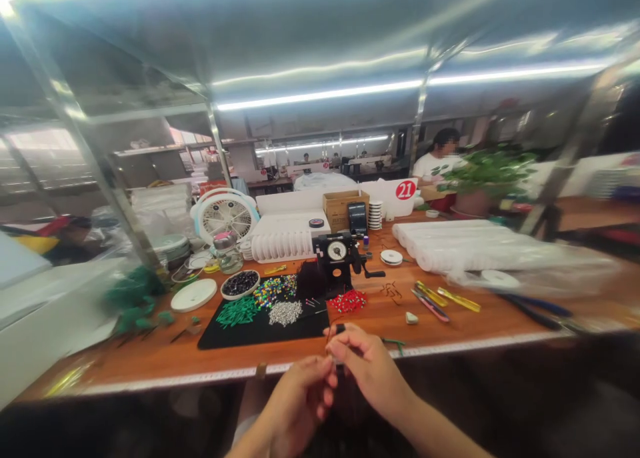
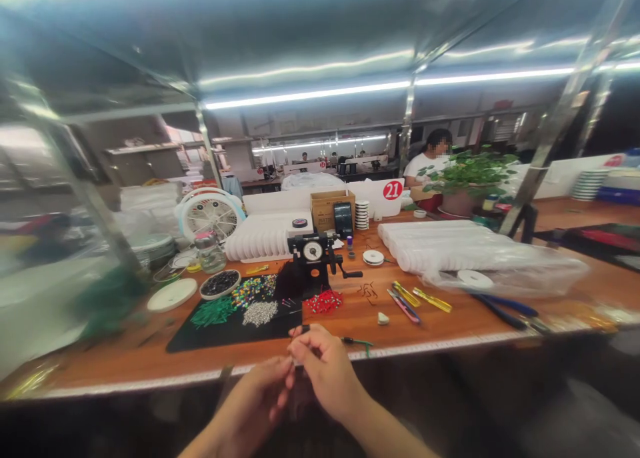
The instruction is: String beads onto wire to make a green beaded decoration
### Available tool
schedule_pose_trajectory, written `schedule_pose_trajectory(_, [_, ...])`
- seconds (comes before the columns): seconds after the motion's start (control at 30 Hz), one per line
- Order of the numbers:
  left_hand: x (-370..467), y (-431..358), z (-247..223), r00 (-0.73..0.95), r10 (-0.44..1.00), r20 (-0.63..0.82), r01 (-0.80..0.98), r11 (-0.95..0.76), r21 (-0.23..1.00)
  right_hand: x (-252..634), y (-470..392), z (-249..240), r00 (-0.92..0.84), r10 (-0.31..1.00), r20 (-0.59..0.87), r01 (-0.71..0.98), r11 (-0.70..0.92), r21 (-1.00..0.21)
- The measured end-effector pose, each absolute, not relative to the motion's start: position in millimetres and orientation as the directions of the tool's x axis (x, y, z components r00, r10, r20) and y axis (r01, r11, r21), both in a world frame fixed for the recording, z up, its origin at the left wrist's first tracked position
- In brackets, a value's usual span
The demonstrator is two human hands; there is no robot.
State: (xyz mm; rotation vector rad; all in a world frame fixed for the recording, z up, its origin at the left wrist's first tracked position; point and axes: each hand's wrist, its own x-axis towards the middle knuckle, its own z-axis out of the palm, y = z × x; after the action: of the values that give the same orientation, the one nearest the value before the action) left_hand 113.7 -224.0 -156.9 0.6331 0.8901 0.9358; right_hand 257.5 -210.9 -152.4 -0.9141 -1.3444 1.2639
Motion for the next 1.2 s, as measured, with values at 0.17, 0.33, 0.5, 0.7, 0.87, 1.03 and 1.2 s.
schedule_pose_trajectory(0.17, [115.4, -220.2, -155.9, 0.18, 0.864, -0.469, -0.698, 0.449, 0.558, 255.4, -215.4, -161.2, -0.212, 0.977, 0.01, -0.205, -0.035, -0.978])
schedule_pose_trajectory(0.33, [118.2, -222.0, -154.4, 0.198, 0.866, -0.459, -0.753, 0.434, 0.495, 250.0, -224.2, -160.2, -0.218, 0.968, 0.124, -0.172, 0.087, -0.981])
schedule_pose_trajectory(0.5, [116.6, -224.9, -157.9, 0.341, 0.856, -0.389, -0.782, 0.488, 0.387, 244.8, -228.0, -164.7, -0.043, 0.938, 0.345, 0.08, 0.347, -0.934])
schedule_pose_trajectory(0.7, [118.1, -225.9, -154.5, 0.37, 0.853, -0.368, -0.794, 0.496, 0.353, 237.0, -230.2, -171.5, 0.052, 0.795, 0.604, 0.278, 0.569, -0.774])
schedule_pose_trajectory(0.87, [119.2, -228.2, -152.9, 0.375, 0.847, -0.376, -0.78, 0.508, 0.366, 235.3, -230.3, -172.0, 0.058, 0.793, 0.607, 0.288, 0.568, -0.771])
schedule_pose_trajectory(1.03, [119.6, -230.0, -156.4, 0.366, 0.855, -0.367, -0.774, 0.499, 0.391, 235.4, -229.5, -172.8, 0.048, 0.807, 0.589, 0.279, 0.555, -0.783])
schedule_pose_trajectory(1.2, [121.2, -230.0, -155.6, 0.366, 0.856, -0.365, -0.764, 0.501, 0.407, 235.8, -230.7, -172.1, 0.029, 0.84, 0.541, 0.285, 0.512, -0.81])
